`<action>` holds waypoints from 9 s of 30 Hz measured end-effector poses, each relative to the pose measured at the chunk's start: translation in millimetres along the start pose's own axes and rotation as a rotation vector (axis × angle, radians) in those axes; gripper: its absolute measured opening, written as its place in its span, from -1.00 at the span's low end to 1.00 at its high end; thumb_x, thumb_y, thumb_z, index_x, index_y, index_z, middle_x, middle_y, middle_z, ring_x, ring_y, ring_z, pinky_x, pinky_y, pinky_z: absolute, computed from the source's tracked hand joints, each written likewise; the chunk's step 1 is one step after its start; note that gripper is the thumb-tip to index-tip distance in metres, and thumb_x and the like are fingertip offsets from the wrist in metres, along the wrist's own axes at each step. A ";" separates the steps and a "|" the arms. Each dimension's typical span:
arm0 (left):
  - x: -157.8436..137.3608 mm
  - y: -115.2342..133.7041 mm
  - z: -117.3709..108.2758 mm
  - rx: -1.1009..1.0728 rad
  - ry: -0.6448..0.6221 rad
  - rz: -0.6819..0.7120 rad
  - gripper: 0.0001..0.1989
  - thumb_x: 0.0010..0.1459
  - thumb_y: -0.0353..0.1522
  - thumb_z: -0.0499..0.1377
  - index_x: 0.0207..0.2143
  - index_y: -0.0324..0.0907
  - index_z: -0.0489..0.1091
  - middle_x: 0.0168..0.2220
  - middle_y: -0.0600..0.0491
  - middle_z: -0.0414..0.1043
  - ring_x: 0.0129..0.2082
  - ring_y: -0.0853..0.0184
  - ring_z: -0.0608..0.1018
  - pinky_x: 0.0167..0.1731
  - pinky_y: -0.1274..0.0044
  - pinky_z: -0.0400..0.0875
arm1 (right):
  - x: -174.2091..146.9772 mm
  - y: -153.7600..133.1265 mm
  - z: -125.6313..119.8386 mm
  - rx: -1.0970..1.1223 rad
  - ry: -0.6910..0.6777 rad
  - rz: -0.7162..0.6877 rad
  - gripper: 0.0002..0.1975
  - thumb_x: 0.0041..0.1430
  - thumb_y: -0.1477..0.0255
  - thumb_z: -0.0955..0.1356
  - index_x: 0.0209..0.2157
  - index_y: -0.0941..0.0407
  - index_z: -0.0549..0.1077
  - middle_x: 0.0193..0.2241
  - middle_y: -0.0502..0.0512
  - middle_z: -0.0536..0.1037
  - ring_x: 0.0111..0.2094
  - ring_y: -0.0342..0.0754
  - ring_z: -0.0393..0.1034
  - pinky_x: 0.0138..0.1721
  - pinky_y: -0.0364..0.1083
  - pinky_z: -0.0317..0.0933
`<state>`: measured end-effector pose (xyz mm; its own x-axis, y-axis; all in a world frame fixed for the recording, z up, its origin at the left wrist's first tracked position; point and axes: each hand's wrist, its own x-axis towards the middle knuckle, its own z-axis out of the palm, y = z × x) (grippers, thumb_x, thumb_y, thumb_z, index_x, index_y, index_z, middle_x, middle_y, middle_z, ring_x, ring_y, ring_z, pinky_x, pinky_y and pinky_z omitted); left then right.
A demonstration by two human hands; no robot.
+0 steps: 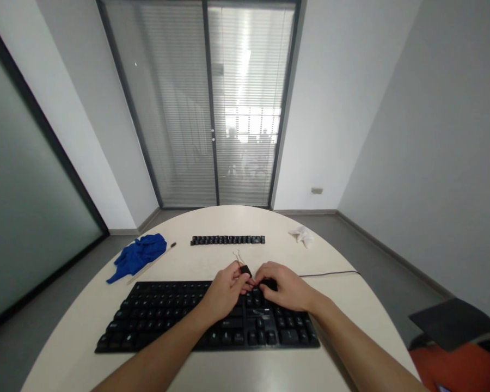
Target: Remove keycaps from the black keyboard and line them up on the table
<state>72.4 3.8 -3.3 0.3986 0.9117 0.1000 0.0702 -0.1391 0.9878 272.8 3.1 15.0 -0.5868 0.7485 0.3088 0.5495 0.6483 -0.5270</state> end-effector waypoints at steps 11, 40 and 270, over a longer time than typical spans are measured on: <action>5.7 -5.5 -3.5 -0.074 0.120 -0.059 -0.74 0.19 -0.19 0.15 -0.28 -0.21 0.27 -0.24 -0.06 0.53 -0.43 0.34 0.63 -0.49 0.60 0.45 | 0.4 -5.4 0.6 0.001 0.033 0.082 -0.78 0.13 0.32 0.42 -0.19 0.08 0.45 -0.29 0.03 0.54 -0.26 -0.06 0.41 -0.21 -0.12 0.26; 5.6 -9.7 -2.3 0.000 0.154 -0.032 -0.86 0.21 -0.29 0.12 -0.31 -0.20 0.28 -0.25 -0.08 0.54 -0.37 0.29 0.64 -0.52 0.62 0.39 | 1.2 69.0 -1.4 -0.130 0.381 0.552 -0.69 0.04 0.41 0.39 -0.13 0.10 0.55 -0.30 0.10 0.60 -0.37 -0.04 0.47 -0.27 -0.10 0.28; 0.1 -1.4 5.8 0.170 0.019 0.064 -0.77 0.21 -0.27 0.10 -0.30 -0.22 0.48 -0.32 0.00 0.54 -0.27 0.25 0.56 -0.32 0.50 0.44 | -8.9 97.3 -13.5 -0.084 0.387 0.593 -0.71 0.13 0.28 0.34 -0.17 0.12 0.56 -0.36 0.11 0.61 -0.34 -0.02 0.47 -0.26 -0.10 0.26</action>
<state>77.6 1.8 -5.4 0.3900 0.9057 0.1659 0.1998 -0.2591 0.9450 339.5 61.4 -28.3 0.0700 0.9642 0.2559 0.7642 0.1130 -0.6350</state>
